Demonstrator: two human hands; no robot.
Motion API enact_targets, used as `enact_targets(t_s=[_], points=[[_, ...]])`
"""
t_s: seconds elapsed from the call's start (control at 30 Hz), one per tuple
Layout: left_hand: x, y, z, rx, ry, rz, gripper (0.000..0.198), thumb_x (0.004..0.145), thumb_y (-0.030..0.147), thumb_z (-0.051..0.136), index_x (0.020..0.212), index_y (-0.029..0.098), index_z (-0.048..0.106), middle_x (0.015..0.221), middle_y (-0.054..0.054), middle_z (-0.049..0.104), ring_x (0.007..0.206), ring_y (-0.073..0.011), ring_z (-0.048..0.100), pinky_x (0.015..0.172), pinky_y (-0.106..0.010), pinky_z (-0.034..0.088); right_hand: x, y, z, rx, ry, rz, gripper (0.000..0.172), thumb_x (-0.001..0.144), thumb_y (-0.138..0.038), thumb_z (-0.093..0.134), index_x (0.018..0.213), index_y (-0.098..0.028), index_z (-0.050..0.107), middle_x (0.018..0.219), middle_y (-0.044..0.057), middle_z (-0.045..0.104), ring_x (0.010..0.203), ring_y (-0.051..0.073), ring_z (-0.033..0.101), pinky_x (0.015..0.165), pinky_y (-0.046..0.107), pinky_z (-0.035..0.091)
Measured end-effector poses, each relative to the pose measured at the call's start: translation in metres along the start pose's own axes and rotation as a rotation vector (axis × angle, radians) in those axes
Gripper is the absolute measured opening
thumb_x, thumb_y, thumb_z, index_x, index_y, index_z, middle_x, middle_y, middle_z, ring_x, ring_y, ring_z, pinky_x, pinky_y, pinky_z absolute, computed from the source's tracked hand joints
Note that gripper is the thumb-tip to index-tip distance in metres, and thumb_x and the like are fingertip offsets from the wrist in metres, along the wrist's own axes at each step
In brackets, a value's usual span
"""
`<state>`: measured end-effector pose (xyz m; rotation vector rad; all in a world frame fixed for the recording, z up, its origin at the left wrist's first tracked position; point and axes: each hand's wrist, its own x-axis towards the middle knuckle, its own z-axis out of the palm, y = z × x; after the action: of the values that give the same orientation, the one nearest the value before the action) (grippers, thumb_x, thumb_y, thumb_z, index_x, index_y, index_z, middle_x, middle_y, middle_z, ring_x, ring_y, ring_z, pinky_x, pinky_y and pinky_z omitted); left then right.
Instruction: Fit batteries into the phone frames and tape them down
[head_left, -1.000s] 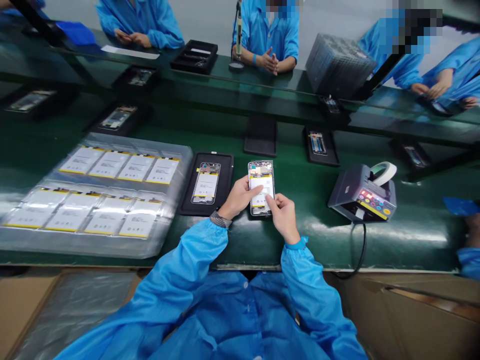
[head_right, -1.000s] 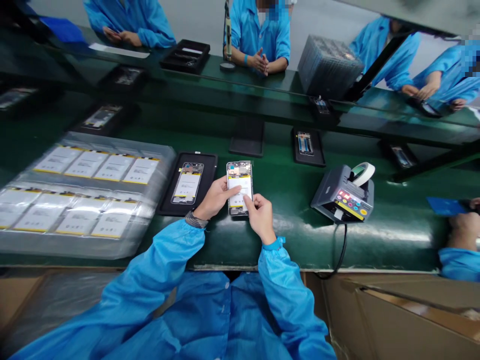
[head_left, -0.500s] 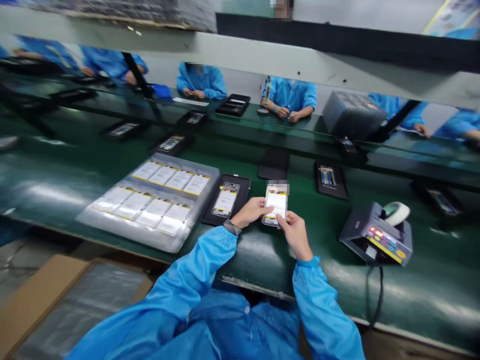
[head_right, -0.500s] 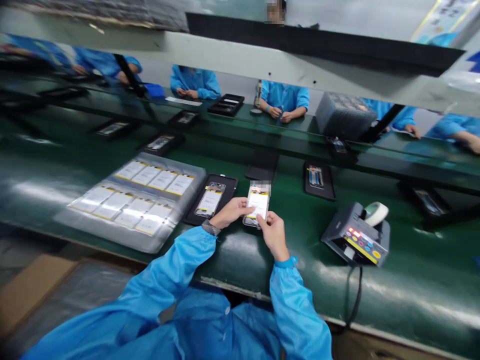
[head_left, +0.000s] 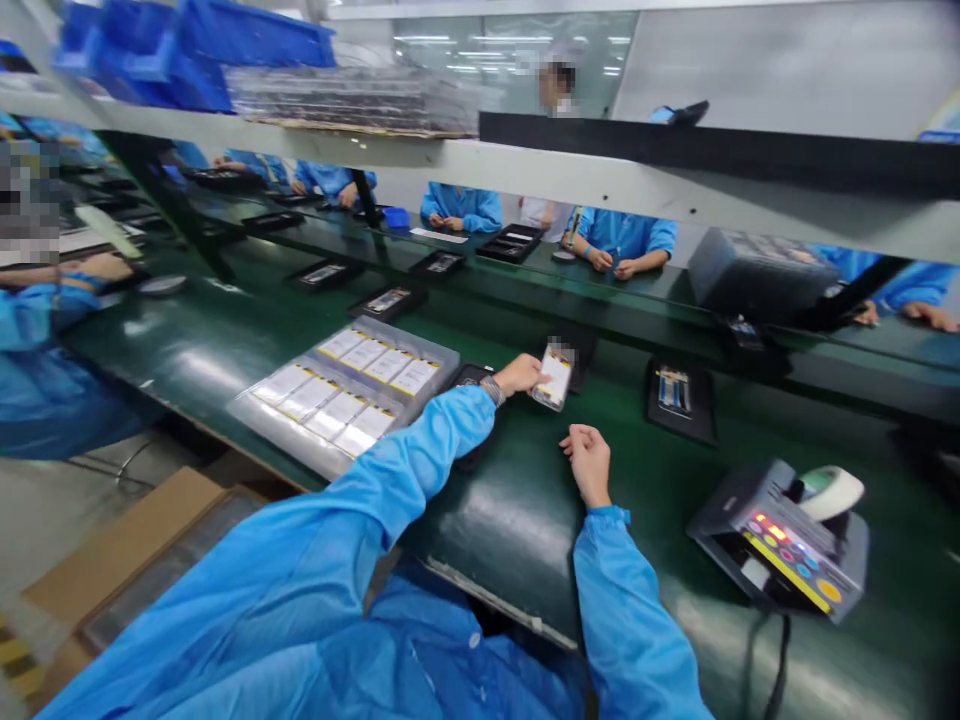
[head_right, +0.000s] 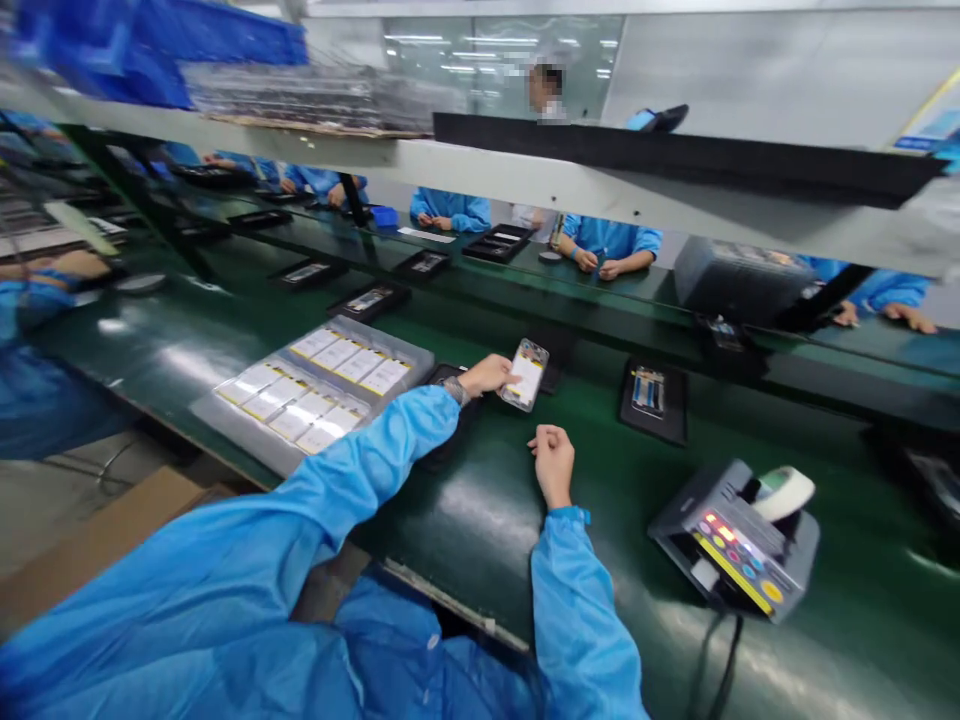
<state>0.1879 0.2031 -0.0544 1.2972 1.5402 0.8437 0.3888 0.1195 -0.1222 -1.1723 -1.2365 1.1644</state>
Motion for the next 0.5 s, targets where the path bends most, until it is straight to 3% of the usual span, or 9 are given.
enact_targets(t_s=[0.1, 0.23, 0.4, 0.5], points=[[0.051, 0.013, -0.012, 0.125, 0.030, -0.083, 0.020, 0.096, 0.031, 0.072, 0.093, 0.011, 0.069, 0.083, -0.003, 0.070, 0.073, -0.0142, 0.068, 0.073, -0.032, 0.060, 0.002, 0.012, -0.002, -0.017, -0.006, -0.013, 0.049, 0.076, -0.069, 0.067, 0.080, -0.020, 0.062, 0.060, 0.004, 0.065, 0.054, 0.018, 0.058, 0.055, 0.029, 0.046], [0.105, 0.026, -0.016, 0.246, 0.033, -0.122, 0.023, 0.094, 0.032, 0.074, 0.092, 0.010, 0.070, 0.083, -0.004, 0.071, 0.073, -0.0158, 0.068, 0.071, -0.031, 0.059, 0.005, 0.020, -0.001, -0.032, -0.009, -0.031, 0.039, 0.082, -0.060, 0.061, 0.079, -0.021, 0.062, 0.059, 0.003, 0.065, 0.055, 0.019, 0.060, 0.056, 0.029, 0.046], [0.141, 0.031, -0.008, 0.397, -0.020, -0.137, 0.025, 0.100, 0.037, 0.066, 0.104, 0.012, 0.068, 0.095, -0.005, 0.071, 0.079, -0.0148, 0.068, 0.073, -0.031, 0.061, 0.006, 0.027, 0.001, -0.061, -0.003, -0.058, 0.032, 0.087, -0.053, 0.057, 0.081, -0.022, 0.061, 0.060, 0.001, 0.065, 0.057, 0.019, 0.061, 0.058, 0.028, 0.046], [0.151, 0.030, -0.004, 0.512, -0.052, -0.115, 0.026, 0.099, 0.037, 0.067, 0.101, 0.012, 0.069, 0.092, -0.005, 0.071, 0.077, -0.0150, 0.068, 0.074, -0.032, 0.060, 0.005, 0.028, 0.002, -0.079, 0.000, -0.056, 0.030, 0.089, -0.050, 0.054, 0.082, -0.022, 0.062, 0.061, 0.001, 0.066, 0.057, 0.018, 0.061, 0.057, 0.027, 0.046]])
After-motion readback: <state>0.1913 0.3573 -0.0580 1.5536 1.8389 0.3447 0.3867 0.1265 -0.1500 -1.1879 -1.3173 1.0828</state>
